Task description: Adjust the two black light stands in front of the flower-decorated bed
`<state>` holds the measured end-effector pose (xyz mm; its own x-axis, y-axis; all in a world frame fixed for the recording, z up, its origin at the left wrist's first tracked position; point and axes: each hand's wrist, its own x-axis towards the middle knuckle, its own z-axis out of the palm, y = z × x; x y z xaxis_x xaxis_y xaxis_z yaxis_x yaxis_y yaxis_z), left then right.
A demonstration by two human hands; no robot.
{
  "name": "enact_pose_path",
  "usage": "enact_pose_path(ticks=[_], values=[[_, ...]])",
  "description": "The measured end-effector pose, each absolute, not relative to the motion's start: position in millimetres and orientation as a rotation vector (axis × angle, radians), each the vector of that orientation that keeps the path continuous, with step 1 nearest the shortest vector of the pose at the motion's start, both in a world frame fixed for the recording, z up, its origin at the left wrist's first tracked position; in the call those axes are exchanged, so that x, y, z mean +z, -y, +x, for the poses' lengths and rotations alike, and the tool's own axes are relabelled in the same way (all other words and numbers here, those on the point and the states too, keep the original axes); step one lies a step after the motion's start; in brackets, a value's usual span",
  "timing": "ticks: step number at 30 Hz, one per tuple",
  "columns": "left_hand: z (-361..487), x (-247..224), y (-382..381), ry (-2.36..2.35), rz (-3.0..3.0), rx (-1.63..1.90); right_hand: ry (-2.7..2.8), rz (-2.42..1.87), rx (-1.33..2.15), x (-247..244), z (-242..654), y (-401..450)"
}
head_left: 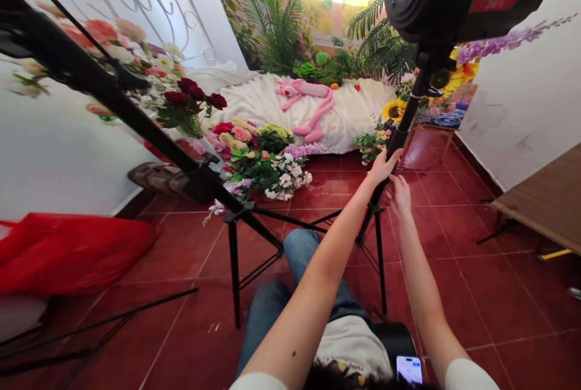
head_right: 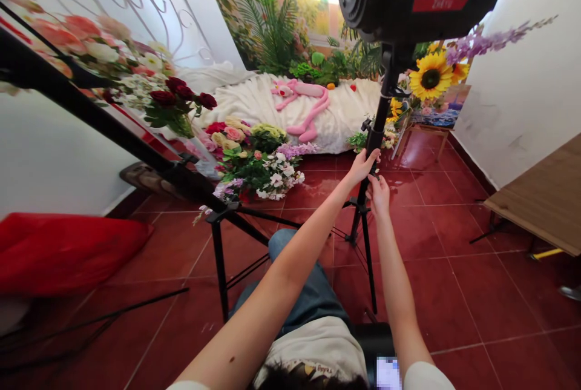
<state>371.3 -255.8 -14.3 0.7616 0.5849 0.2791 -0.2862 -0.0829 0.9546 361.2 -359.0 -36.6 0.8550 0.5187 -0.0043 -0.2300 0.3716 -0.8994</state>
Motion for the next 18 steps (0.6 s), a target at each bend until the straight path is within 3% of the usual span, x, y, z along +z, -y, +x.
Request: enact_pose_path(ticks=[4, 8, 18], values=[[370, -12, 257, -0.264, 1.487, 0.751, 0.715, -1.563, -0.038, -28, 370, 373], [370, -14, 257, -0.245, 1.471, 0.738, 0.961, -1.789, -0.331, -19, 380, 388], [379, -24, 265, -0.286, 1.468, 0.919, 0.883, -1.665, -0.404, -3, 398, 362]])
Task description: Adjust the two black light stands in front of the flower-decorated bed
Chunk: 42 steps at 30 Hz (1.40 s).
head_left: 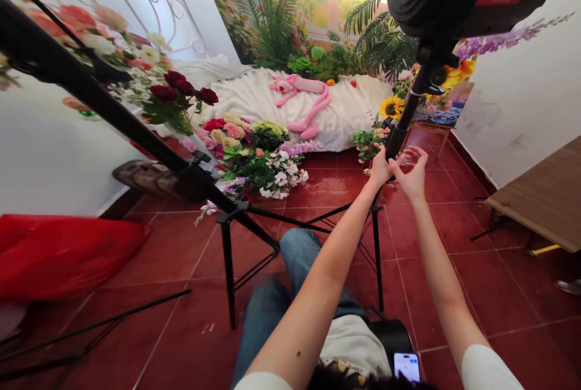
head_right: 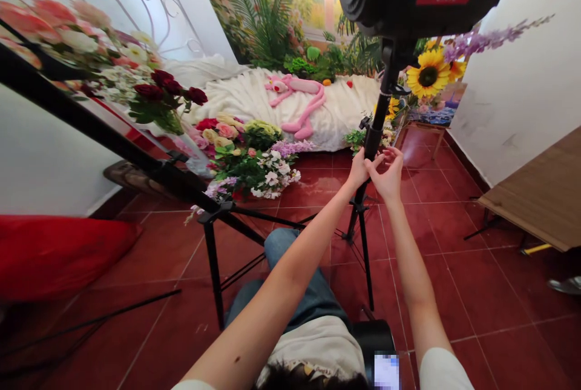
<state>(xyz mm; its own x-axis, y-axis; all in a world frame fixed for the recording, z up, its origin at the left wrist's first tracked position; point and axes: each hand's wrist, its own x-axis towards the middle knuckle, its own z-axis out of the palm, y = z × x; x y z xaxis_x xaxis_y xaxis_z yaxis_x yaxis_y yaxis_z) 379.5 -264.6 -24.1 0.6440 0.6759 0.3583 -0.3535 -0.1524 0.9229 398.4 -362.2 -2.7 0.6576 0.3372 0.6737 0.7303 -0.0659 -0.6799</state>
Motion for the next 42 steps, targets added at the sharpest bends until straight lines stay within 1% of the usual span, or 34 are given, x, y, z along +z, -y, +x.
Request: enact_pose_path(ticks=[5, 7, 13, 16, 18, 22, 24, 30, 33, 38, 42], values=[[385, -23, 263, -0.390, 1.504, 0.981, 0.917, -1.750, -0.298, 15, 419, 313], [384, -22, 264, -0.427, 1.536, 0.999, 0.884, -1.702, -0.219, 21, 428, 300], [379, -22, 266, -0.483, 1.608, 0.994, 1.036, -1.392, 0.323, 45, 440, 302], [379, -23, 265, -0.452, 1.608, 0.982, 1.061, -1.339, 0.450, 56, 439, 304], [379, -24, 265, -0.422, 1.596, 0.993, 1.041, -1.333, 0.389, 60, 438, 301], [379, -29, 265, -0.359, 1.602, 1.003, 0.958, -1.360, 0.071, 65, 438, 291], [379, -31, 264, -0.348, 1.615, 0.989, 0.923, -1.348, -0.042, 76, 439, 286], [375, -33, 263, -0.289, 1.631, 0.958, 0.948, -1.306, -0.058, 135, 440, 278], [375, -32, 263, -0.272, 1.647, 0.969, 0.963, -1.330, -0.080, 149, 438, 277], [373, -28, 264, -0.265, 1.638, 0.945, 0.954, -1.380, -0.151, 144, 430, 292], [370, -26, 265, -0.283, 1.619, 0.948, 0.984, -1.517, -0.268, 123, 417, 334]])
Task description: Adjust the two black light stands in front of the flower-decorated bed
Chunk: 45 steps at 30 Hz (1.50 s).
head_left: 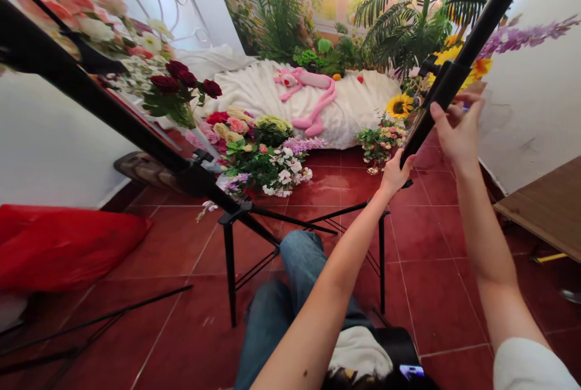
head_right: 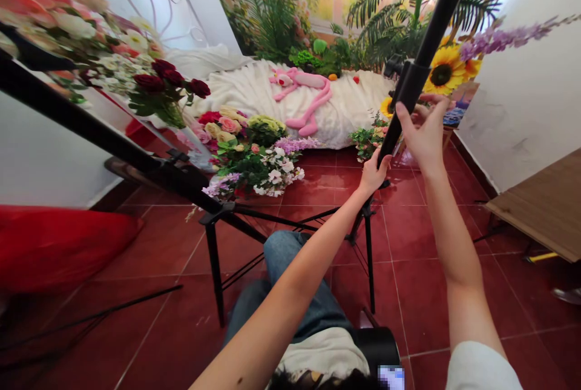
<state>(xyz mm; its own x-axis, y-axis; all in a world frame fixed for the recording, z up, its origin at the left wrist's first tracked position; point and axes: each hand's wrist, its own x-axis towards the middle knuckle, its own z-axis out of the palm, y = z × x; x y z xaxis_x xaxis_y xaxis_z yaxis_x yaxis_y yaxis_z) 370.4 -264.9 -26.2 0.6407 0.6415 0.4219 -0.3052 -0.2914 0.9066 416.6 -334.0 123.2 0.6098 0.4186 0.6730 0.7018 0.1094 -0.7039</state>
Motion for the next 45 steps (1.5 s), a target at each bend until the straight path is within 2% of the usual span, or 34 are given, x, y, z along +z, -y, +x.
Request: enact_pose_path(ticks=[9, 16, 21, 28, 32, 37, 40, 45], values=[[372, -28, 263, -0.246, 1.647, 0.949, 1.661, -2.328, -0.559, 32, 377, 415], [367, -21, 262, -0.223, 1.607, 0.875, 1.564, -2.630, -0.669, 13, 381, 400], [368, -23, 261, -0.218, 1.607, 0.882, 1.474, -2.728, -0.483, 25, 377, 387], [364, -19, 258, -0.185, 1.607, 0.844, 1.336, -2.851, 0.065, 42, 388, 375], [362, -17, 256, -0.178, 1.610, 0.828, 1.285, -2.523, 0.375, 32, 408, 376], [363, -22, 255, -0.172, 1.633, 0.833, 0.865, -1.613, 1.044, -9, 406, 374], [362, -22, 256, -0.166, 1.618, 0.838, 0.615, -1.184, 0.980, -31, 382, 364], [359, -15, 258, -0.205, 1.607, 0.819, 0.406, -0.876, 0.701, -44, 352, 346]])
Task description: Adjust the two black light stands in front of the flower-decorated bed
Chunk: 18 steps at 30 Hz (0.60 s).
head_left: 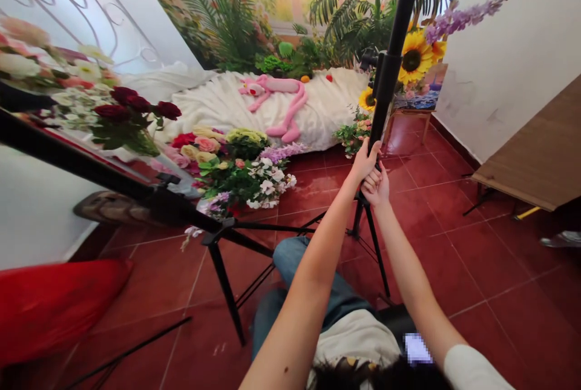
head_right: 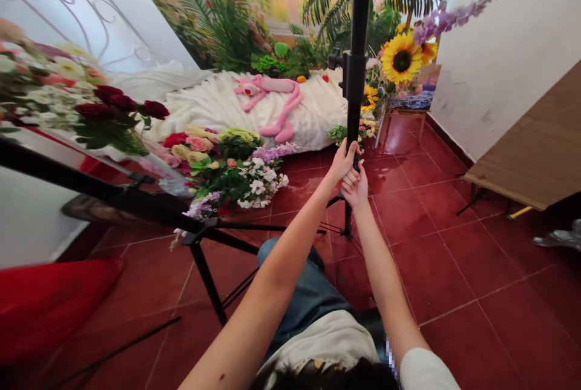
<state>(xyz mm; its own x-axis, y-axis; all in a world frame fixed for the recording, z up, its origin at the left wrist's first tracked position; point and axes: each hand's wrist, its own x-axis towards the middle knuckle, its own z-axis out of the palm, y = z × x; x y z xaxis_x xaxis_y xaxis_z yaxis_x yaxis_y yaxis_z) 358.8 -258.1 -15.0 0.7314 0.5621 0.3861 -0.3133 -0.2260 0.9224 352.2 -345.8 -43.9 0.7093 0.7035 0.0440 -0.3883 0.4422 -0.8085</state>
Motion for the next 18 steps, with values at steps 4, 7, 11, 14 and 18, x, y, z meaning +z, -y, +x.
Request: enact_pose_path(ticks=[4, 7, 11, 14, 18], values=[[357, -13, 257, -0.175, 1.624, 0.833, 0.456, -0.948, 0.835, -40, 360, 355], [357, -15, 256, -0.134, 1.640, 0.813, 0.481, -1.307, 0.843, -31, 377, 377], [359, -18, 253, -0.119, 1.635, 0.796, 0.722, -1.799, 0.405, -3, 397, 400], [361, -18, 251, -0.127, 1.594, 0.729, 1.088, -2.268, 0.221, 27, 396, 396], [361, -15, 249, -0.128, 1.564, 0.687, 1.261, -2.810, 0.004, 51, 377, 371]])
